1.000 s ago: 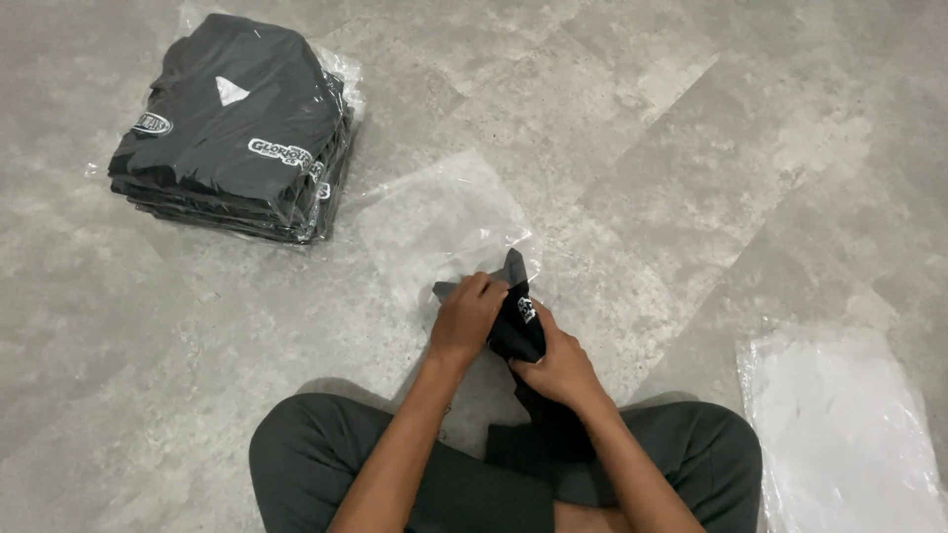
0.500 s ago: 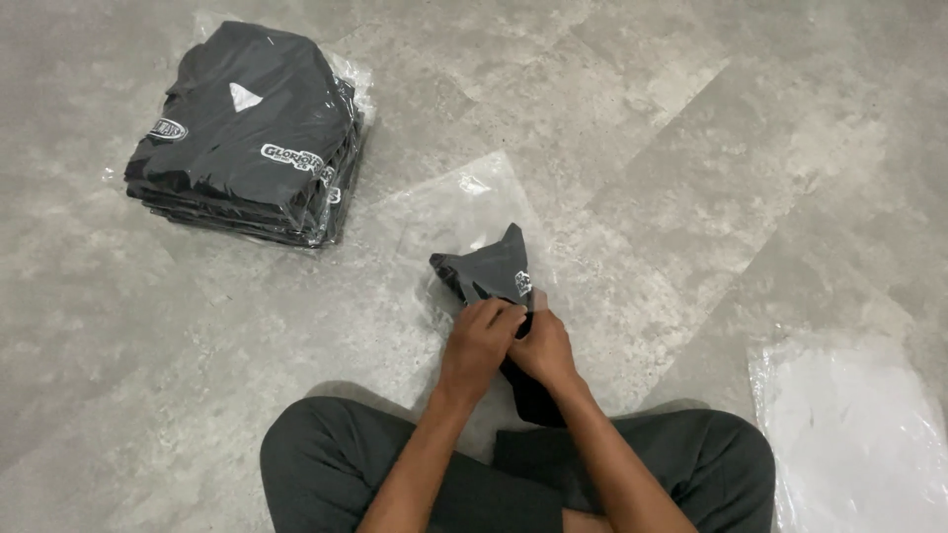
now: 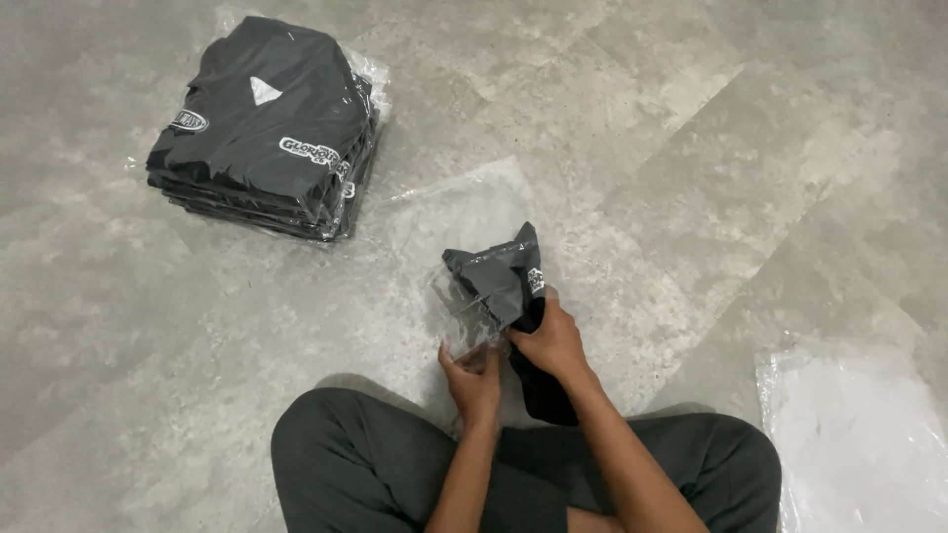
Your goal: The person sits on the floor and repeatedly folds black shirts, places them into clear plastic bags, and stacks the packaged items. The person handles the shirts and bags by hand, smoothing the plastic and arranging the folded stacks on the floor.
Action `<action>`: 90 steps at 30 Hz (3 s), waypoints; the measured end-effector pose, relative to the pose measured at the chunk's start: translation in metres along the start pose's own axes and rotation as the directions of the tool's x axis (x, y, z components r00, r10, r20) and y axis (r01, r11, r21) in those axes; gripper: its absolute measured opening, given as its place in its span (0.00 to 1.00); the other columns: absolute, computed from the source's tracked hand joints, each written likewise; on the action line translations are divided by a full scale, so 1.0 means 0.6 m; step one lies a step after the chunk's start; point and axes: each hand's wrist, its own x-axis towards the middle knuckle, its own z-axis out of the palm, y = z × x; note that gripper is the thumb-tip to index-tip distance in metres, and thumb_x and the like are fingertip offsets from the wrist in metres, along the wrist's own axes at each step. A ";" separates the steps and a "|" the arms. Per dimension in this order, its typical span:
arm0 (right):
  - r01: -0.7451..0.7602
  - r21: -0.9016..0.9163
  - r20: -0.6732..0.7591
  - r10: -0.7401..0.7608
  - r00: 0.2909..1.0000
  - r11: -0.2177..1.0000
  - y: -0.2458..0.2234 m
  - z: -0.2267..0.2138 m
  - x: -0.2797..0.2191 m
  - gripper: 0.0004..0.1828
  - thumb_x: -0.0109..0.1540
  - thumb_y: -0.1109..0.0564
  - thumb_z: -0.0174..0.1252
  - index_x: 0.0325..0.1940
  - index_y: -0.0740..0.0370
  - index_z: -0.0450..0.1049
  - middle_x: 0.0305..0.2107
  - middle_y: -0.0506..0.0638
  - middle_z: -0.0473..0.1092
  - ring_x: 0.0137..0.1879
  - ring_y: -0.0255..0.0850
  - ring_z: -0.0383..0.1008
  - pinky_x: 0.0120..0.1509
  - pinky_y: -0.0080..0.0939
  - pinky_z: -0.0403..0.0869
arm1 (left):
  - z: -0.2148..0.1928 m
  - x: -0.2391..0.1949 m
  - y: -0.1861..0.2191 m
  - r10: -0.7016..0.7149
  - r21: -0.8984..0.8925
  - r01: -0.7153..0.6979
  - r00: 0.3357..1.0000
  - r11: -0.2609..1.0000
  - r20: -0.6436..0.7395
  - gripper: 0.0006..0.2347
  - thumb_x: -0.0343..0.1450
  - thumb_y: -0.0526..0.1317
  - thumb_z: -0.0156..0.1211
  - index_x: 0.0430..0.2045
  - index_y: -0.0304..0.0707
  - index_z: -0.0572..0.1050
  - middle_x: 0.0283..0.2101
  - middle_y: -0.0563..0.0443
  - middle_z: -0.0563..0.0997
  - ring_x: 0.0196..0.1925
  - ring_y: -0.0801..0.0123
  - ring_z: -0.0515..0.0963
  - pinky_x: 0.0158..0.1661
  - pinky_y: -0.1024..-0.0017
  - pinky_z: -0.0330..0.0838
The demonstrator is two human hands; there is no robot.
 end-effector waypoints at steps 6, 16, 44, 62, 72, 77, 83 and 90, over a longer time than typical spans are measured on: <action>-0.063 0.069 -0.030 0.065 0.997 0.996 0.017 0.006 0.024 0.57 0.55 0.46 0.70 0.80 0.67 0.46 0.60 0.78 0.68 0.68 0.71 0.69 0.69 0.70 0.72 | 0.019 0.065 -0.061 0.005 -0.061 -0.012 0.993 0.998 -0.117 0.17 0.74 0.30 0.61 0.56 0.46 0.70 0.38 0.45 0.81 0.39 0.61 0.85 0.38 0.67 0.79; 0.109 0.127 -0.205 -0.081 0.975 0.986 0.008 0.057 0.125 0.46 0.51 0.49 0.75 0.63 0.72 0.59 0.53 0.76 0.73 0.63 0.73 0.72 0.68 0.69 0.73 | 0.017 0.039 -0.039 0.053 -0.066 -0.061 0.991 0.996 -0.123 0.15 0.77 0.31 0.58 0.59 0.35 0.74 0.46 0.39 0.85 0.47 0.61 0.83 0.50 0.61 0.79; 0.390 0.134 -0.165 -0.368 0.915 0.911 -0.094 0.058 0.213 0.63 0.50 0.36 0.71 0.78 0.61 0.45 0.71 0.58 0.54 0.77 0.53 0.55 0.76 0.53 0.63 | 0.042 0.082 -0.076 -0.099 -0.496 0.008 0.983 0.868 -0.156 0.14 0.76 0.33 0.57 0.57 0.33 0.78 0.43 0.48 0.81 0.43 0.67 0.79 0.46 0.74 0.74; 0.264 -0.814 -0.070 -0.538 0.840 0.518 0.054 0.206 0.233 0.77 0.42 -0.01 0.44 0.85 0.30 0.28 0.80 0.65 0.21 0.81 0.76 0.24 0.67 0.93 0.30 | 0.032 0.074 -0.076 0.048 0.027 -0.043 0.977 0.999 -0.206 0.14 0.72 0.35 0.61 0.52 0.40 0.78 0.39 0.51 0.88 0.42 0.65 0.88 0.46 0.67 0.81; 0.282 -0.641 0.290 -0.115 0.950 0.714 -0.051 0.113 0.184 0.63 0.53 0.11 0.25 0.84 0.37 0.19 0.80 0.55 0.11 0.82 0.65 0.07 0.75 0.85 0.22 | 0.022 0.044 -0.020 -0.055 0.047 0.065 0.979 0.997 -0.197 0.12 0.74 0.38 0.63 0.52 0.42 0.76 0.47 0.51 0.87 0.49 0.64 0.87 0.52 0.67 0.80; 0.352 -0.405 0.162 -0.312 0.936 0.844 0.082 0.068 0.139 0.45 0.68 0.29 0.35 0.84 0.51 0.40 0.81 0.55 0.28 0.84 0.60 0.14 0.77 0.78 0.24 | 0.022 0.052 -0.055 0.038 0.045 -0.029 0.971 0.999 -0.234 0.16 0.74 0.47 0.59 0.50 0.38 0.71 0.44 0.45 0.85 0.45 0.56 0.87 0.45 0.61 0.79; 0.631 -0.306 -0.165 -0.692 0.702 0.713 0.252 0.015 0.106 0.28 0.67 0.58 0.54 0.72 0.63 0.63 0.67 0.62 0.62 0.73 0.57 0.59 0.78 0.57 0.57 | -0.011 0.018 0.021 0.080 -0.006 -0.086 0.944 0.996 -0.320 0.30 0.74 0.43 0.55 0.75 0.56 0.55 0.64 0.45 0.73 0.58 0.52 0.77 0.52 0.55 0.73; 0.106 0.129 -0.403 -0.046 0.914 0.986 0.306 -0.012 0.178 0.38 0.60 0.47 0.72 0.73 0.50 0.67 0.49 0.51 0.80 0.49 0.47 0.83 0.51 0.48 0.82 | -0.011 0.070 0.011 0.213 0.036 -0.212 0.925 0.977 -0.314 0.36 0.72 0.38 0.62 0.78 0.61 0.54 0.68 0.42 0.72 0.57 0.53 0.78 0.48 0.62 0.81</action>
